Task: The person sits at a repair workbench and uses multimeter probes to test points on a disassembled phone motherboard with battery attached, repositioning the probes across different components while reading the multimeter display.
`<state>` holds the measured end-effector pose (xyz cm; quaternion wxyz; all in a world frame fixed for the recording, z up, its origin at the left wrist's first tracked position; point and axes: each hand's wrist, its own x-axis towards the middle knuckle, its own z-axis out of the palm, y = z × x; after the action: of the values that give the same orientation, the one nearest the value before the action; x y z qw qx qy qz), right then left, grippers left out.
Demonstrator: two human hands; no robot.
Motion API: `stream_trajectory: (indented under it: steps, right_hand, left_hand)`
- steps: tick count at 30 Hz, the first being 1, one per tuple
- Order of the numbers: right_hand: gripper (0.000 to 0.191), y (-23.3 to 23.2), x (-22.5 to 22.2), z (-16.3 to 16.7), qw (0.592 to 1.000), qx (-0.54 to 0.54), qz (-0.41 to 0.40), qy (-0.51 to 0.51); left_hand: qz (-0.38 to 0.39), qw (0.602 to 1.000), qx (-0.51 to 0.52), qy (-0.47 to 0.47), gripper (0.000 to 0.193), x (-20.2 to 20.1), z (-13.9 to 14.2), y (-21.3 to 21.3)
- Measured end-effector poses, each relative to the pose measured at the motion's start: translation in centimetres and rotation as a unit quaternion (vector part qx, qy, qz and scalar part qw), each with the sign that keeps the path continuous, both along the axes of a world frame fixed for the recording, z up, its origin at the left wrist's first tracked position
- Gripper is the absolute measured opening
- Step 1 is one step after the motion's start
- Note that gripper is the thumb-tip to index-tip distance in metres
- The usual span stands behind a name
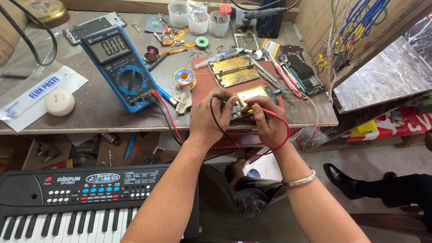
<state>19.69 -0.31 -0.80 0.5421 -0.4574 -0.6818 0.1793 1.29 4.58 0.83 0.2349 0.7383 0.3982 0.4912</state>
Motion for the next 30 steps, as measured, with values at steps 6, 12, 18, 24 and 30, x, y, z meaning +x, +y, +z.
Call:
stream_trajectory:
  steps: [6,12,18,24,30]
  right_hand:
    - [0.018,0.1,-0.4,0.4,1.000,0.020,-0.010,-0.022]
    - [0.015,0.0,-0.7,0.5,0.995,0.056,-0.044,-0.066]
    - [0.013,-0.1,-0.8,0.9,0.980,0.110,-0.071,-0.149]
    - [0.017,-0.4,-0.9,1.6,0.965,0.141,-0.063,-0.211]
    - [0.022,-0.4,-1.3,2.1,0.950,0.154,-0.063,-0.266]
  left_hand:
    - [-0.004,1.000,0.018,-0.005,0.024,0.0,0.1,0.0]
    - [-0.008,1.000,0.008,-0.004,0.024,0.0,0.1,0.0]
    - [-0.003,1.000,0.004,0.002,0.024,0.1,0.2,-0.1]
    - [-0.003,1.000,-0.004,0.003,0.025,0.2,0.4,-0.1]
    - [-0.003,1.000,-0.001,0.010,0.026,0.1,0.3,-0.1]
